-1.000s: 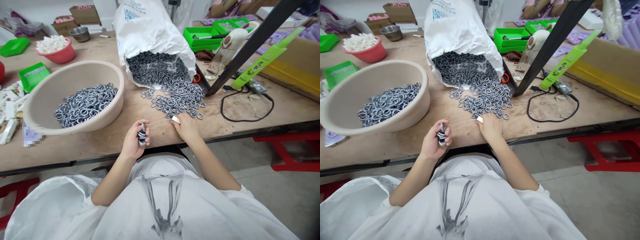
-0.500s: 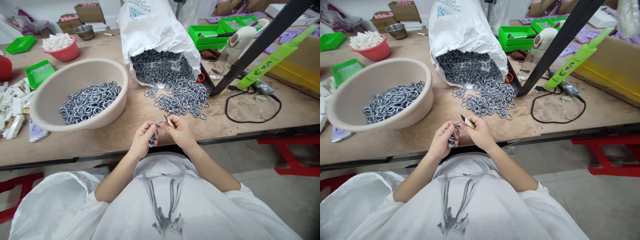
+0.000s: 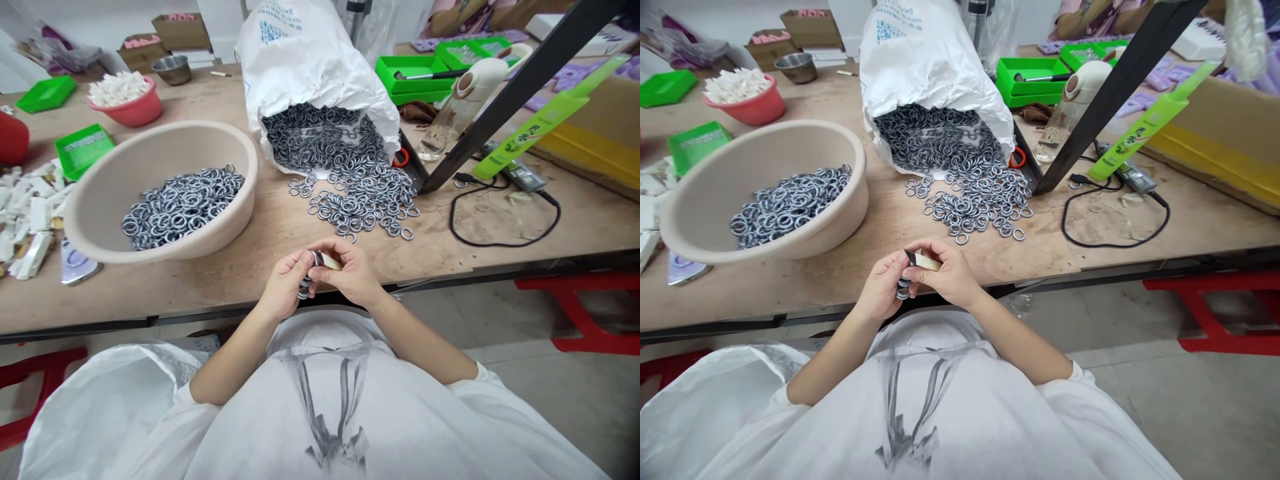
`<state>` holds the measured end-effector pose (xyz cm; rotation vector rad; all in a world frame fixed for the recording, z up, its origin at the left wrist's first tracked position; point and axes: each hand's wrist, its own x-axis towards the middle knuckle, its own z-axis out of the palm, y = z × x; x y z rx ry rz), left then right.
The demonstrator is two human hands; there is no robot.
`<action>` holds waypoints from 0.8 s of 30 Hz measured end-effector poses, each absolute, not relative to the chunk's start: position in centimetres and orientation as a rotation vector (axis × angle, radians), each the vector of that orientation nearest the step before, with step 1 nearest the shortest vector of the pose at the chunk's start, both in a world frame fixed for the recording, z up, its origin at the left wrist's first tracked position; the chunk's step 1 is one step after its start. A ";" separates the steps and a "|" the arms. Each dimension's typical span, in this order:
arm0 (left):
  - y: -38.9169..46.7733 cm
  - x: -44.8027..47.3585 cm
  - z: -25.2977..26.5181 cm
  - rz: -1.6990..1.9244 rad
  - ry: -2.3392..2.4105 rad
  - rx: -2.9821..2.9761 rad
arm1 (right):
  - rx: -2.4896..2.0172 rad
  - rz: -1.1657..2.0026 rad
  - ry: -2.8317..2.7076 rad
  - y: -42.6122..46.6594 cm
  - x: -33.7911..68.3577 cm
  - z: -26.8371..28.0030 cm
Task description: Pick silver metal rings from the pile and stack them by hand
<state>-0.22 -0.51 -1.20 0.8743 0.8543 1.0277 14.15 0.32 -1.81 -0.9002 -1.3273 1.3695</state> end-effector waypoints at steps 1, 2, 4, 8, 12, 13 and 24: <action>-0.5 -0.2 -1.1 1.013 0.852 0.867 | -0.906 1.334 -1.318 0.3 14.2 -2.0; -0.6 -0.2 -1.0 1.002 0.854 0.858 | -0.914 1.300 -1.310 0.2 14.1 -2.1; -0.6 -0.2 -1.0 0.995 0.860 0.836 | -0.921 1.278 -1.310 0.2 14.1 -2.2; -0.8 -0.2 -0.9 0.947 0.843 0.825 | -0.918 1.336 -1.294 0.5 14.1 -1.7; -0.8 -0.3 -0.6 0.902 0.804 0.846 | -0.995 1.239 -1.295 1.1 14.5 -1.2; -0.8 -0.3 -0.5 0.910 0.799 0.840 | -1.015 1.190 -1.326 1.1 14.7 -1.1; -0.6 -0.5 -0.8 0.971 0.849 0.779 | -0.992 0.721 -1.933 -0.7 15.5 -0.8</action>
